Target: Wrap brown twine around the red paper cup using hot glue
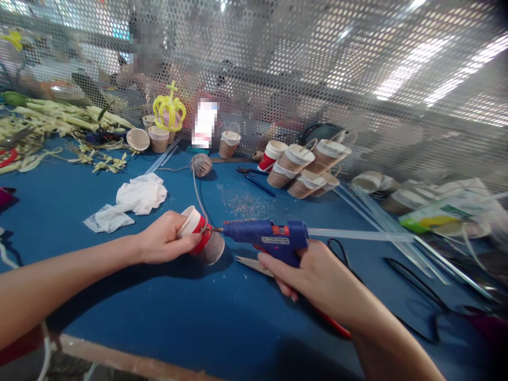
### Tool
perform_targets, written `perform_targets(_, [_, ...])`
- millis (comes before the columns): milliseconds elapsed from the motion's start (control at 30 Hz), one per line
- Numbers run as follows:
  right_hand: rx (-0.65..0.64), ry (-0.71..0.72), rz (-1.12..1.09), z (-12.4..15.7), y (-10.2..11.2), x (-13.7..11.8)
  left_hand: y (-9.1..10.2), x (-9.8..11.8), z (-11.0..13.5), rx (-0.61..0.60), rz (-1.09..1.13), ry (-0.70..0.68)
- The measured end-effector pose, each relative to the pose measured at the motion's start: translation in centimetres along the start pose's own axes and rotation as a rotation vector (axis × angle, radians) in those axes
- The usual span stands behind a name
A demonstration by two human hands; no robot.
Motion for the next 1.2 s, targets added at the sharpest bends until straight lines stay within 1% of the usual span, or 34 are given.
perform_targets(167, [-0.003, -0.032, 0.033, -0.08, 0.01, 0.11, 0.17, 0.37, 0.02, 0.016, -0.036, -0.045])
perform_targets(333, [-0.013, 0.012, 0.006, 0.03, 0.07, 0.10, 0.11, 0.34, 0.01, 0.025, -0.010, -0.052])
perform_targets(500, [-0.015, -0.002, -0.005, -0.03, 0.04, 0.25, 0.06, 0.25, 0.13, 0.034, -0.068, -0.087])
perform_targets(667, [-0.022, 0.023, -0.045, -0.22, 0.07, 0.46, 0.16, 0.32, 0.19, 0.043, -0.059, -0.069])
perform_targets(800, [-0.028, 0.027, -0.041, -0.33, 0.10, 0.63, 0.20, 0.48, 0.11, 0.040, -0.051, -0.084])
perform_targets(867, [-0.037, 0.028, -0.065, -0.22, 0.10, 0.53, 0.15, 0.39, 0.06, 0.038, -0.022, -0.062])
perform_targets(1033, [-0.062, 0.023, -0.122, 0.21, 0.06, 0.04, -0.20, -0.12, 0.11, 0.014, 0.077, 0.073])
perform_targets(1200, [-0.021, 0.022, -0.132, 0.30, 0.01, -0.14, -0.27, -0.15, 0.17, 0.019, 0.095, 0.100])
Point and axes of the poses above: each hand's wrist, its own z-axis away from the middle knuckle, its own y-axis out of the back of the hand, x = y × z, the point moved 3 cm from there along -z, towards the middle knuckle, and after that the axes turned 11 degrees about -z, right-handed, at the moved point
